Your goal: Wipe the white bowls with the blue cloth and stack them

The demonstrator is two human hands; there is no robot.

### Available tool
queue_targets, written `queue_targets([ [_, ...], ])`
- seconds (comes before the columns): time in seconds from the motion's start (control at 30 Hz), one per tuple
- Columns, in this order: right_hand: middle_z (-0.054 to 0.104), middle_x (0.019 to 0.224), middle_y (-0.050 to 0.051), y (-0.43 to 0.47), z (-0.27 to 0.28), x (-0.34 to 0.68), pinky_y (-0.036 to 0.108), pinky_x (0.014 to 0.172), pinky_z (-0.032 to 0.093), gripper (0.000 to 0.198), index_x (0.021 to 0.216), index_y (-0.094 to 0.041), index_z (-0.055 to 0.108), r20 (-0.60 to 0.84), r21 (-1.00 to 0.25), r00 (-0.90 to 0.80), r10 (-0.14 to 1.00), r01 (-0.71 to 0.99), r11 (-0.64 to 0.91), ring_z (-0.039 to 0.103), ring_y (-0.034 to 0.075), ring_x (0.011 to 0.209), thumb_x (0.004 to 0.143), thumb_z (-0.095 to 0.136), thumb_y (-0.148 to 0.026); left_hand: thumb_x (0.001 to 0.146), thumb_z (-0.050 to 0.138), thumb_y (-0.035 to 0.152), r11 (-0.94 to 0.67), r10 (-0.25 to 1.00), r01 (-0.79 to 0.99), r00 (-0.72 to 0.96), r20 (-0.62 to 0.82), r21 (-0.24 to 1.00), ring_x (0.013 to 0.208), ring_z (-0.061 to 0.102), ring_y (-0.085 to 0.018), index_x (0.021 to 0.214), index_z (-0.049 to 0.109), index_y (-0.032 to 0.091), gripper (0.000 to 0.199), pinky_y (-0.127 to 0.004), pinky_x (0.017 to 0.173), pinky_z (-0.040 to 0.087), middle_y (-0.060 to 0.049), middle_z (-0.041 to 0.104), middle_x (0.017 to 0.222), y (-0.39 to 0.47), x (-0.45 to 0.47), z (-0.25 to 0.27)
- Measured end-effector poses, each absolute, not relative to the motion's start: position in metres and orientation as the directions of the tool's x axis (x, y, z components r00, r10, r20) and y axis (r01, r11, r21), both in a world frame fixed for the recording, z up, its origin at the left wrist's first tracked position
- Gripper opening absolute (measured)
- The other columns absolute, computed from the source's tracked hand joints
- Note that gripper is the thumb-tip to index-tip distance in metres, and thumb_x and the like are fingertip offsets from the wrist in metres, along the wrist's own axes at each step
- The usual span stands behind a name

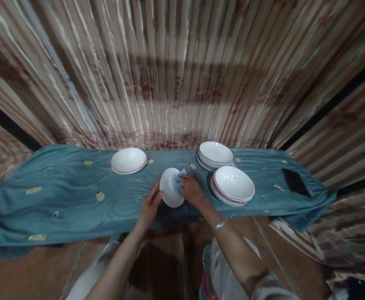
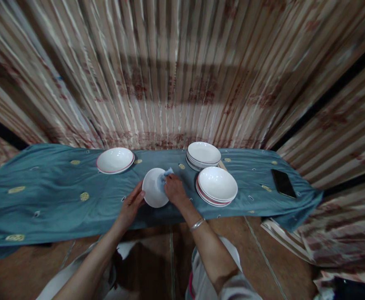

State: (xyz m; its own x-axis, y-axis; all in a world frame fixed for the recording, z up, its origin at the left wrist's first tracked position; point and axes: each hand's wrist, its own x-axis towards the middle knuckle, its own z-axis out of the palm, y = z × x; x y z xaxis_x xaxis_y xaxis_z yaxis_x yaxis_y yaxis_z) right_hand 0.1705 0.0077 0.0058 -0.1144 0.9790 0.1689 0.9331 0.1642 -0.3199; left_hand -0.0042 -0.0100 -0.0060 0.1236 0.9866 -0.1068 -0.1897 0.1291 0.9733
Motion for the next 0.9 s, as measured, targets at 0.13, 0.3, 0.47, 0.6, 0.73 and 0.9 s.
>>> queue_targets([
  [0.13,0.060,0.114,0.014,0.019,0.005,0.173,0.032,0.100,0.040,0.026,0.106,-0.011,0.060,0.289,-0.433,-0.037,0.957,0.886,0.165,0.054,0.021,0.111,0.082,0.050,-0.010,0.064,0.070,0.053,0.116,0.986,-0.190,0.140,-0.090,0.975,0.126,0.045,-0.032,0.129,0.053,0.021,0.075,-0.043,0.097,0.045,-0.010,0.052,0.136,-0.012,-0.005,-0.004],
  [0.3,0.062,0.117,0.013,0.030,0.002,0.169,0.036,0.100,0.041,0.032,0.111,-0.013,0.059,0.369,-0.624,0.040,0.928,0.751,0.216,0.056,0.022,0.111,0.080,0.053,-0.012,0.065,0.070,0.052,0.118,0.984,-0.197,0.155,-0.088,0.973,0.125,0.046,-0.032,0.129,0.053,0.021,0.074,-0.044,0.096,0.045,-0.010,0.053,0.135,-0.013,-0.007,-0.004],
  [0.47,0.055,0.128,0.011,0.029,0.002,0.153,0.037,0.102,0.040,0.038,0.119,-0.016,0.057,0.395,-0.699,0.000,0.919,0.649,0.301,0.051,0.022,0.119,0.082,0.049,-0.017,0.066,0.069,0.050,0.108,0.983,-0.218,0.171,-0.071,0.970,0.125,0.046,-0.030,0.129,0.053,0.023,0.070,-0.042,0.097,0.045,-0.008,0.053,0.135,-0.012,-0.007,-0.009],
  [0.6,0.046,0.138,0.012,0.019,-0.001,0.135,0.039,0.107,0.034,0.042,0.125,-0.017,0.053,0.412,-0.741,-0.007,0.911,0.579,0.340,0.041,0.023,0.129,0.083,0.048,-0.021,0.065,0.070,0.050,0.109,0.983,-0.232,0.170,-0.070,0.966,0.123,0.049,-0.030,0.128,0.054,0.023,0.070,-0.042,0.095,0.046,-0.008,0.055,0.133,-0.013,-0.007,-0.008],
  [0.73,0.047,0.137,0.009,0.008,-0.004,0.120,0.036,0.109,0.031,0.042,0.126,-0.019,0.051,0.408,-0.809,-0.061,0.911,0.439,0.391,0.039,0.020,0.130,0.084,0.045,-0.020,0.064,0.071,0.050,0.138,0.986,-0.234,0.128,-0.111,0.962,0.119,0.052,-0.030,0.129,0.053,0.022,0.073,-0.041,0.090,0.050,-0.009,0.056,0.132,-0.014,-0.009,-0.006],
  [0.9,0.063,0.110,0.005,0.002,-0.003,0.122,0.030,0.092,0.043,0.029,0.109,-0.018,0.059,0.280,-0.874,-0.210,0.937,0.348,0.340,0.057,0.018,0.105,0.085,0.042,-0.020,0.063,0.072,0.050,0.187,0.981,-0.252,0.097,-0.167,0.950,0.110,0.058,-0.029,0.129,0.054,0.024,0.073,-0.039,0.080,0.055,-0.009,0.062,0.123,-0.014,-0.011,-0.004],
])
